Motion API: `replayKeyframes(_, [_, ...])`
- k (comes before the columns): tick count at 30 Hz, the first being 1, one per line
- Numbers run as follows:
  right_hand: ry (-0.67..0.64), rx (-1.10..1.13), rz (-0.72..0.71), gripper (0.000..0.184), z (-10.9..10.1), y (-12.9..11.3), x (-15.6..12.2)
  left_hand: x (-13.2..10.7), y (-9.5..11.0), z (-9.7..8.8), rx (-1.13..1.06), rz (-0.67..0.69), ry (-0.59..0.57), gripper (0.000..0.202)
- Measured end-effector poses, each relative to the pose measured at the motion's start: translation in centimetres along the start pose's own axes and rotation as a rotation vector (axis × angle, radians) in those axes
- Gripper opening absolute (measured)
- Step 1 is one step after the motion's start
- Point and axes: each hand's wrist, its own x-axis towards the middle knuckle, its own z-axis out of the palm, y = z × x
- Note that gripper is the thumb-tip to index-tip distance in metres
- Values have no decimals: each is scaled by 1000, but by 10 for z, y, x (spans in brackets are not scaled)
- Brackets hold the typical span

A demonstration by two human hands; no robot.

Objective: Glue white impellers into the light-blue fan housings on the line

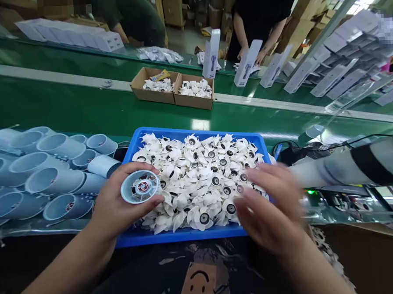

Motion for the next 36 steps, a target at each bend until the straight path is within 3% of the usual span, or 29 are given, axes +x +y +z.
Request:
replayKeyframes(2, [-185,-69,-103,35,27,-3,31,-2,-2,0,21,-18,32,51])
replayKeyframes(5, [-604,-177,-152,33,56,3,68,-6,-9,2,-4,1,80,63])
replayKeyframes(7, [-699,-179,-198,31,64,7,81,-8,-12,3,-25,27,88,67])
replayKeyframes(10, [-696,-132,-236,34,62,7,81,-9,-13,4,-37,24,75,65])
replayKeyframes(14, [-662,-8,-185,31,62,1,69,-7,-12,3,-48,16,56,60])
replayKeyframes(21, [-527,357,129,26,51,-6,59,-8,-7,-1,-37,87,40,63])
replayKeyframes(23, [-503,615,215,29,43,-13,51,-8,2,-2,26,140,-35,63])
replayKeyframes(27, [-439,1586,610,36,36,-29,32,-6,24,1,155,247,-189,66])
replayKeyframes(28, [-417,1719,676,40,35,-32,30,-5,29,3,177,257,-203,66])
replayKeyframes(30, [-356,1628,622,35,34,-40,29,-3,37,9,234,274,-212,64])
replayKeyframes(34, [-215,769,187,19,30,-54,37,-2,45,19,380,369,-194,59])
replayKeyframes(36, [-215,527,92,17,28,-59,41,-3,47,23,431,415,-179,53])
